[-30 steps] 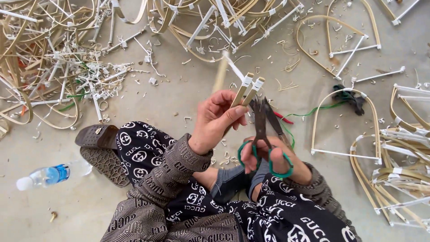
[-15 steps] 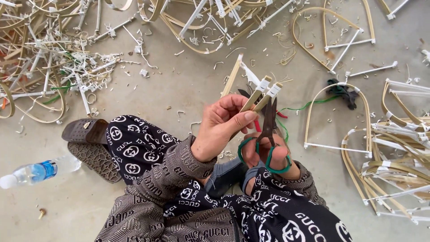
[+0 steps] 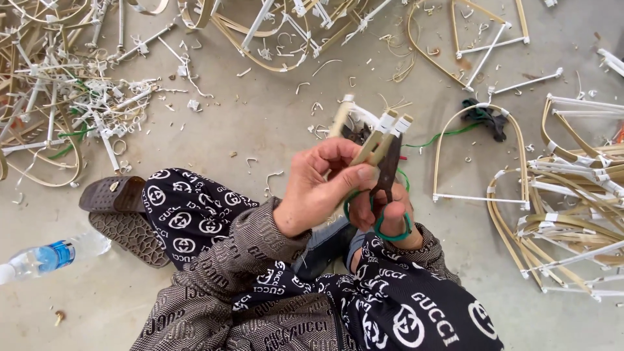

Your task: Wrapping and securing bamboo strips to a circular furniture frame using tape and cutting tools.

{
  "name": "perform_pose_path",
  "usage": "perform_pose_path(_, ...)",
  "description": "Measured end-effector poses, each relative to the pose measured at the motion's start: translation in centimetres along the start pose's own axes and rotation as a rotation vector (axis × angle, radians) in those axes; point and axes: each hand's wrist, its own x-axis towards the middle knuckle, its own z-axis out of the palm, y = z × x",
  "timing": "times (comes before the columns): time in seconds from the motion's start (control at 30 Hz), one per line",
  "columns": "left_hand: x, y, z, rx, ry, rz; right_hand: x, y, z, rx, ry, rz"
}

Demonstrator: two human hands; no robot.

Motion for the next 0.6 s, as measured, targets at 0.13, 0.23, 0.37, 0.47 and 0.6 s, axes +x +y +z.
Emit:
perform_pose_path(0.13, 0.3, 0.0, -2.7, 0.151, 0.056, 0.070, -0.8, 1.0, -1.6, -0.107, 0.043, -0.057)
perform_pose_path(0.23, 0.3, 0.7, -3.7, 0.131, 0.112, 0.053, 0.2, -1.1, -0.2, -0.154, 0.017, -0.040)
perform_pose_path(0.37, 0.2, 1.2, -3.4, 0.043, 0.097, -0.022, 2.5, -4.4, 3.7, -0.130, -0.178, 0.230)
perform_pose_path(0.47, 0.2, 1.6, -2.9, 0.015, 0.070, -0.058, 1.5, -2.8, 2.8, -0.019, -0.253, 0.260)
perform_pose_path(0.6, 0.1, 1.4, -2.3, -0.026, 0.056, -0.068, 0.6, -0.4, 0.6, 0.012, -0.257, 0.258)
